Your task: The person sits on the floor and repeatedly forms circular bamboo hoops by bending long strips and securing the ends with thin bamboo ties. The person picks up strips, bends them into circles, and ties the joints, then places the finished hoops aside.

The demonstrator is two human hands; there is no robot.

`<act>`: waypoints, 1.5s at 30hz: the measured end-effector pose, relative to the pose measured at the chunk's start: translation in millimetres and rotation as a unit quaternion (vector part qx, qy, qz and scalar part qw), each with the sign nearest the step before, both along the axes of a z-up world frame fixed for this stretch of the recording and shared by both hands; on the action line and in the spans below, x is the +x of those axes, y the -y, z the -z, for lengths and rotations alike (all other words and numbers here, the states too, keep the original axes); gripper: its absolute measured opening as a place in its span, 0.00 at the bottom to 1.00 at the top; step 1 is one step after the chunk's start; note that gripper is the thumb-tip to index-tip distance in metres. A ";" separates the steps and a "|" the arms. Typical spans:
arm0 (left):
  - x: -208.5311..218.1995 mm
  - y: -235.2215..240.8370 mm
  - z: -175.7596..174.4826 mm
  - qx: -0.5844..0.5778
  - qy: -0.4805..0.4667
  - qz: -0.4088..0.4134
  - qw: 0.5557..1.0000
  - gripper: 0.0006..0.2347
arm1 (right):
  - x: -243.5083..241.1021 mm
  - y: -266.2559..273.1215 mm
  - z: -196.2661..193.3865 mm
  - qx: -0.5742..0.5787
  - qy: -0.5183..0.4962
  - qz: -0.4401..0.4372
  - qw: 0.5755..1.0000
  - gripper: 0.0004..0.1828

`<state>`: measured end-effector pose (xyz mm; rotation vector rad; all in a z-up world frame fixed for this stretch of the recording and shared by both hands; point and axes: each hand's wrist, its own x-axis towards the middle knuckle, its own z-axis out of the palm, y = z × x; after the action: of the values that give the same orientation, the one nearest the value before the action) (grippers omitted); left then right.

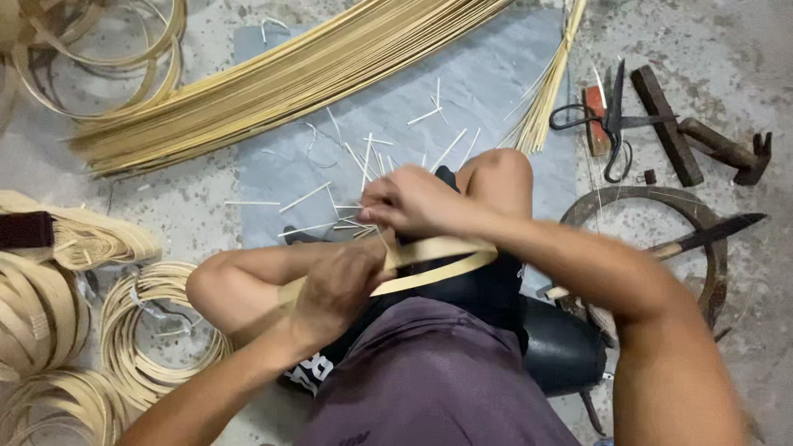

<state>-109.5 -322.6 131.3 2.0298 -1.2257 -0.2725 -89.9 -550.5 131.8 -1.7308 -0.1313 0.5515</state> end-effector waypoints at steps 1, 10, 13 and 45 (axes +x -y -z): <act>0.2 -2.3 -4.4 -0.003 0.051 0.009 0.999 0.13 | 10.5 0.4 -4.4 -0.007 -0.084 -0.070 0.994 0.08; 80.8 20.5 -21.6 0.209 -0.397 0.114 0.887 0.10 | -72.5 15.2 13.2 -0.247 0.516 -0.020 0.820 0.09; 79.8 30.6 -9.6 0.143 -0.319 0.118 0.929 0.10 | -98.0 12.2 4.3 -0.270 0.566 0.002 0.779 0.13; 11.7 5.7 -15.7 0.011 0.056 0.004 0.998 0.15 | 27.2 0.2 6.2 -0.114 0.048 -0.084 0.989 0.10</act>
<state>-97.8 -328.2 147.1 2.0832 -1.3042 -0.1800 -62.7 -550.7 125.6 -1.9820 -0.2942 0.6259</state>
